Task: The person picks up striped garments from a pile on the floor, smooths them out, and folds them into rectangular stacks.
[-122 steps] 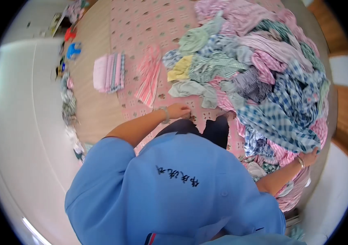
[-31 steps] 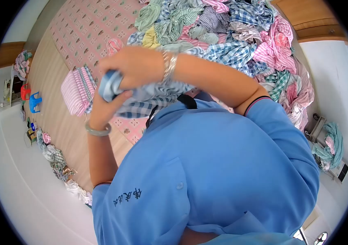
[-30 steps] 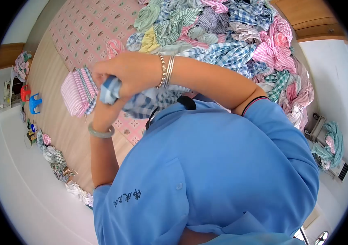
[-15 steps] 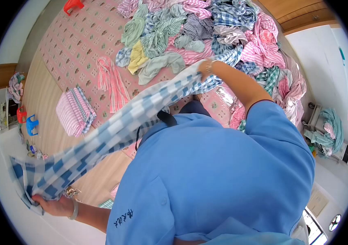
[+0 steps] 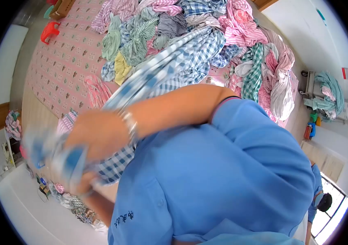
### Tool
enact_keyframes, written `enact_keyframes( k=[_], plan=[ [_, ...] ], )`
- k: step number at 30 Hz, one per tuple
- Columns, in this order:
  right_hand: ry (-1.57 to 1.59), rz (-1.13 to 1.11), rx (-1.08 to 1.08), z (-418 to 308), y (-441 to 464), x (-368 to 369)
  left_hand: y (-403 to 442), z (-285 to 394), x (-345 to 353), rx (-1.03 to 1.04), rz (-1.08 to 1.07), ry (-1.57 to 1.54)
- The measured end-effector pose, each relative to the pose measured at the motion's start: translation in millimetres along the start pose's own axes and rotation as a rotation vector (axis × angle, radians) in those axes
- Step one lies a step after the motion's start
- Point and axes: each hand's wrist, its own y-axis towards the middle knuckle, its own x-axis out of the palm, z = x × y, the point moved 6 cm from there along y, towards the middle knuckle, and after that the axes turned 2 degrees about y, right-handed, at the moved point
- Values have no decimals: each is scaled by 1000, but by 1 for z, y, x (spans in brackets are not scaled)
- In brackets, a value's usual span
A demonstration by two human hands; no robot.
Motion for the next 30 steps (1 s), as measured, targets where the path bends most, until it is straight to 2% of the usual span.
enact_keyframes(
  k=[2, 4, 6, 10, 12, 14, 16, 17, 19, 21, 23, 24, 25, 26, 27, 28, 30],
  plan=[
    [-67, -146, -42, -35, 8, 31, -6, 9, -6, -20, 77, -145],
    [-28, -156, -83, -41, 1, 43, -9, 17, -7, -25, 104, -236],
    [11, -171, -138, -43, -2, 41, -16, 20, 19, -27, 13, -262],
    [23, -229, -314, -43, -15, -12, -49, 27, 119, -18, -294, -247],
    [-17, -244, -320, -22, -33, -54, -67, 36, 163, -7, -416, -238],
    [-187, -218, 87, 41, -77, -111, -73, 44, 182, -7, -464, -238],
    [-498, -293, 433, 132, -151, -157, -63, 45, 161, -22, -385, -283],
    [-692, -398, 668, 180, -205, -166, -56, 46, 141, -27, -315, -308],
    [-861, -582, 1040, 201, -266, -164, -41, 49, 90, -25, -149, -359],
    [-983, -551, 941, 228, -279, -156, -29, 56, 42, 2, 19, -398],
    [-629, -372, 1108, 285, -288, -129, -24, 61, 2, 40, 168, -423],
    [-721, -230, 934, 288, -267, -102, -22, 62, -10, 53, 217, -429],
    [-702, -270, 959, 275, -231, -67, -21, 61, -18, 60, 255, -436],
    [-387, -193, 918, 260, -198, -30, -21, 60, -20, 63, 265, -441],
    [-202, -240, 857, 227, -159, 7, -22, 57, -17, 52, 252, -440],
    [88, -172, 678, 179, -114, 29, -23, 53, -7, 34, 213, -436],
    [451, -62, 251, 116, -58, 55, -28, 44, 29, -2, 85, -415]
  ],
)
